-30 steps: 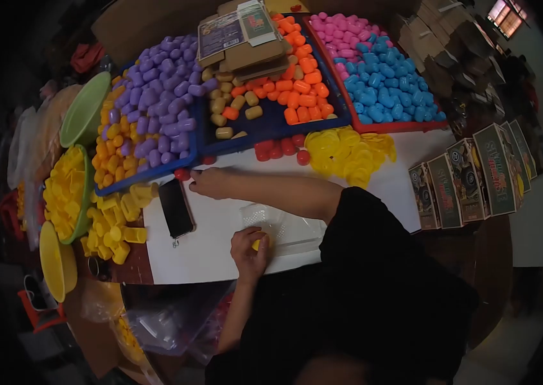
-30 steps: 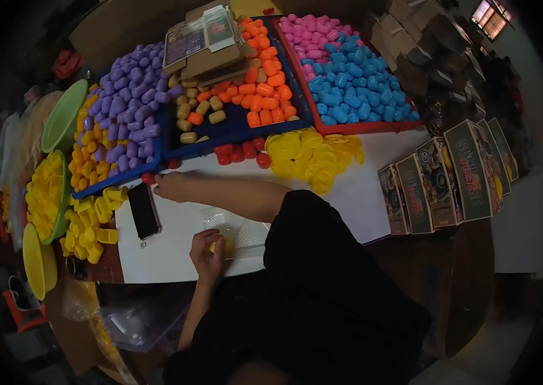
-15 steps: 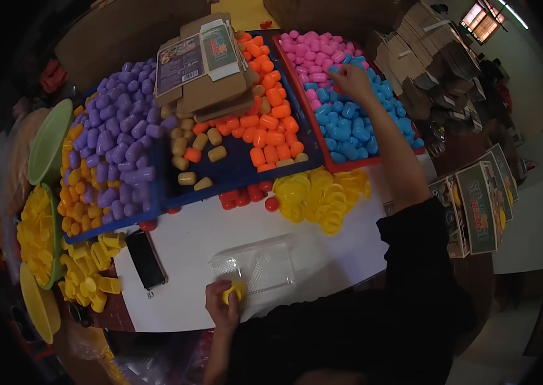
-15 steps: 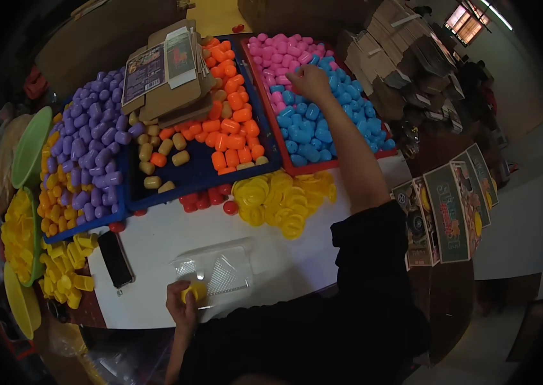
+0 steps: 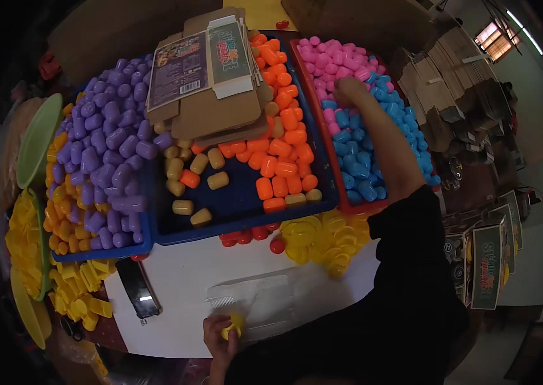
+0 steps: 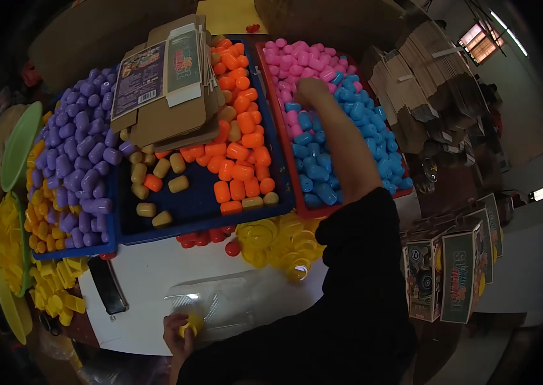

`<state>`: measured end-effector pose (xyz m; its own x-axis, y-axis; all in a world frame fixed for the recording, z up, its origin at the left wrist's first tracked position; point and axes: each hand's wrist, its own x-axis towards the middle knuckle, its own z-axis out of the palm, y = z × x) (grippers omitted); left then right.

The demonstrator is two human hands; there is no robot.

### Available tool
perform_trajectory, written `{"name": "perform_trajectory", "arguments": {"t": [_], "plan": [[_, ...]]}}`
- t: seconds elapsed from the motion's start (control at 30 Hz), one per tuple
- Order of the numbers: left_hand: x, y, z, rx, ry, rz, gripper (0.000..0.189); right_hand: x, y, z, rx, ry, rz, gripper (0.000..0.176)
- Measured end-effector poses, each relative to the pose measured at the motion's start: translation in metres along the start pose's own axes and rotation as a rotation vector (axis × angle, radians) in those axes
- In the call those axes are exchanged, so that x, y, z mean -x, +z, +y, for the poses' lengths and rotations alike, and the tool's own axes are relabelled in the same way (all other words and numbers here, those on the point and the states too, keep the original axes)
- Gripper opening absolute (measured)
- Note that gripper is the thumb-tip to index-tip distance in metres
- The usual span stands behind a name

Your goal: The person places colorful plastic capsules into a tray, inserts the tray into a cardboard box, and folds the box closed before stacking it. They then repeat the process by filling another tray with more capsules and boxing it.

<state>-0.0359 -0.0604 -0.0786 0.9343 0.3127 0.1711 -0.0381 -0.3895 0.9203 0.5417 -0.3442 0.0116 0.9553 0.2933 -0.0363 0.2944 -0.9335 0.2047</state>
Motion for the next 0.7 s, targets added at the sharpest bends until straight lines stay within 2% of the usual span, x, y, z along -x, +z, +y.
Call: {"name": "perform_trajectory", "arguments": {"t": [0.03, 0.1, 0.13, 0.27, 0.33, 0.37, 0.43, 0.5, 0.53, 0.57, 0.6, 0.63, 0.67, 0.7], "plan": [[0.000, 0.000, 0.000, 0.004, -0.006, -0.009, 0.015, 0.008, -0.019, -0.008, 0.003, 0.005, -0.010, 0.026], [-0.002, -0.002, 0.003, 0.011, -0.011, -0.017, 0.014, 0.025, -0.051, -0.024, 0.078, 0.112, -0.482, 0.035], [-0.003, -0.002, 0.004, 0.010, -0.008, -0.025, 0.014, 0.026, -0.049, -0.015, 0.074, 0.119, -0.484, 0.035], [-0.004, -0.002, 0.006, 0.039, -0.007, 0.001, 0.014, -0.013, -0.042, 0.025, -0.307, -0.455, -1.022, 0.041], [-0.001, -0.002, 0.006, 0.078, -0.019, 0.015, 0.015, 0.001, -0.033, 0.004, -0.100, -0.323, -0.858, 0.045], [0.001, -0.001, 0.005, 0.096, -0.023, 0.029, 0.016, 0.030, -0.025, -0.017, 0.168, -0.038, -0.529, 0.048], [0.001, -0.001, 0.004, 0.081, 0.000, 0.037, 0.017, 0.084, -0.063, -0.034, -0.029, -0.043, -0.116, 0.050], [0.002, 0.002, 0.001, 0.107, 0.031, 0.065, 0.017, 0.151, -0.084, -0.056, -0.361, -0.314, 0.209, 0.048], [0.001, 0.003, 0.000, 0.102, 0.013, 0.096, 0.017, 0.191, -0.089, -0.076, -0.575, -0.536, 0.272, 0.042], [0.001, 0.004, 0.000, 0.101, 0.033, 0.091, 0.017, 0.233, -0.089, -0.105, -0.813, -0.581, 0.009, 0.041], [0.001, 0.004, 0.000, 0.098, 0.055, 0.080, 0.017, 0.274, -0.083, -0.132, -0.846, -0.731, -0.144, 0.042], [0.002, 0.004, -0.002, 0.092, 0.045, 0.098, 0.017, 0.311, -0.085, -0.160, -0.662, -0.970, -0.131, 0.040], [0.002, 0.006, -0.004, 0.095, 0.051, 0.100, 0.018, 0.338, -0.070, -0.183, -0.498, -1.075, -0.280, 0.037], [0.002, 0.006, -0.005, 0.099, 0.056, 0.101, 0.018, 0.356, -0.046, -0.206, -0.537, -1.159, -0.234, 0.036]]}}
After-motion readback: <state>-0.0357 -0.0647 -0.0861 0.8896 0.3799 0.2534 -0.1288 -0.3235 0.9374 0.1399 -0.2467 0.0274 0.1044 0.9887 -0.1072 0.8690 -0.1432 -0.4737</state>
